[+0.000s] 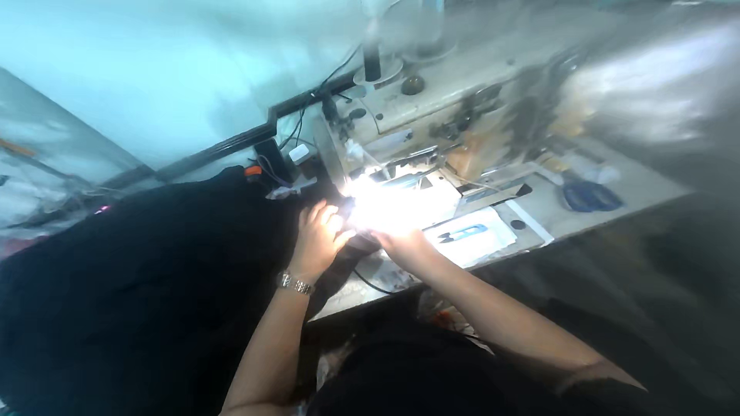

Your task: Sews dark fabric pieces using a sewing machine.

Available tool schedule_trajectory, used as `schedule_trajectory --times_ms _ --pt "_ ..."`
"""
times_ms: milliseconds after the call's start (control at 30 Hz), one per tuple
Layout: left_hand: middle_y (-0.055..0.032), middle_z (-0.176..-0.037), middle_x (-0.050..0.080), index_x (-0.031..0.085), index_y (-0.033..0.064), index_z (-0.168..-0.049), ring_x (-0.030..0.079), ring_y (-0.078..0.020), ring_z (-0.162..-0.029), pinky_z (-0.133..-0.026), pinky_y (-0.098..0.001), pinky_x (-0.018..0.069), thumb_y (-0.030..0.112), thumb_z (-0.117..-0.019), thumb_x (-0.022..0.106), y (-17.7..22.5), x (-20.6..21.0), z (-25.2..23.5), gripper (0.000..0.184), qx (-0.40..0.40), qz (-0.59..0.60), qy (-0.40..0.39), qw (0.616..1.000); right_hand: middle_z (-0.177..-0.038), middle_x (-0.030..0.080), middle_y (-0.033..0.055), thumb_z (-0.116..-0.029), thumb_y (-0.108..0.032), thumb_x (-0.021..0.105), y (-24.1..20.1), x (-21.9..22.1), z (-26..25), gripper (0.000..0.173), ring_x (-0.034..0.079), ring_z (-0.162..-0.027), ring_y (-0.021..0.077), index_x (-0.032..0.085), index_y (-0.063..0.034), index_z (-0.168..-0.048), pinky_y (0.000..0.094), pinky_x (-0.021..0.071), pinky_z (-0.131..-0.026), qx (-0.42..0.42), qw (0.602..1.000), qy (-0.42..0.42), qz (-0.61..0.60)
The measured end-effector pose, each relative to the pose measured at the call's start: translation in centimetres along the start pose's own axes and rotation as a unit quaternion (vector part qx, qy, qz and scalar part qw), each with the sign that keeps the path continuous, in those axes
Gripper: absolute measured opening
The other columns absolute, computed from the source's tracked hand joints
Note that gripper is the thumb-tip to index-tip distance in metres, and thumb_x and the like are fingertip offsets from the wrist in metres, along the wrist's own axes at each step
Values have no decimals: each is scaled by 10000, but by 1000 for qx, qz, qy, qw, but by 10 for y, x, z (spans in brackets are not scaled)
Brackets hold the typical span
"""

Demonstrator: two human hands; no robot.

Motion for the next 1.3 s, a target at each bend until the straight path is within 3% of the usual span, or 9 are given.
schedule_trajectory --times_ms 67,167,267,400,500,633,967,1133,1300 --pt "-80 -1090 703 717 85 -912 614 -250 -1227 -1155 -549 379 399 -1039 572 27 -13 16 368 44 18 -33 998 -1060 754 163 -1077 -217 467 0 -1 0 343 725 -1011 356 709 -140 -1307 567 562 -876 13 998 -52 30" --pt "-69 -794 645 651 44 -888 649 -181 -776 -760 -360 551 283 -1031 606 106 -45 53 282 165 263 -144 940 -971 746 190 -1058 -176 479 -6 -8 1 332 721 -935 410 714 -164 -1292 624 553 -787 -16 995 -72 73" --pt "-68 -855 695 655 50 -1064 685 -169 -791 -744 -348 577 224 -1012 645 155 -60 76 182 251 357 -190 879 -830 733 141 -993 -113 595 -23 -17 11 222 722 -738 363 793 -167 -1079 565 575 -607 -177 976 72 104" --pt "-87 -1022 720 613 75 -1286 710 -179 -920 -830 -389 596 332 -1047 586 132 -52 64 351 147 295 -161 930 -1160 722 122 -963 -147 642 -34 -13 55 153 713 -990 303 782 -156 -1025 486 596 -835 -257 965 5 56" --pt "-55 -1412 616 579 145 -1425 561 -208 -1335 -1111 -498 449 484 -1075 444 98 -25 46 506 13 145 -108 983 -1172 733 76 -906 -87 646 -35 -20 81 213 709 -1064 259 777 -144 -1064 461 590 -898 -272 962 -1 33" --pt "-212 -1495 541 549 189 -1499 502 -418 -1400 -1143 -765 235 589 -1056 378 50 9 35 621 -127 -89 -79 985 -1211 738 28 -887 -25 579 -36 -40 91 345 698 -1093 223 772 -163 -1139 408 564 -942 -285 956 61 37" --pt "-220 -1420 602 631 237 -1421 538 -389 -1369 -1149 -627 364 427 -1071 427 8 14 5 447 -135 -57 -36 989 -1136 747 42 -990 -91 542 -32 -25 50 228 734 -979 211 754 -119 -1068 414 613 -804 -258 965 20 38" --pt "-178 -1341 642 689 134 -1324 584 -361 -1284 -1086 -600 433 304 -1033 540 -27 20 -28 369 -119 0 -17 993 -822 732 122 -1028 -189 557 -22 -16 13 228 730 -744 342 763 -165 -1121 544 575 -616 -188 978 7 86" --pt "-151 -1332 655 771 101 -1089 597 -322 -1279 -1092 -531 466 220 -1021 624 -44 12 -37 201 -81 59 98 990 -1011 765 152 -1015 -159 556 -9 -9 -8 285 735 -948 373 776 -166 -1196 606 577 -769 -104 994 9 24"
Point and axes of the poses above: each hand's wrist, its own z-axis away from the middle knuckle, its own x-axis out of the palm, y = z × x, the point moved 10 cm from there along -z, towards the middle knuckle
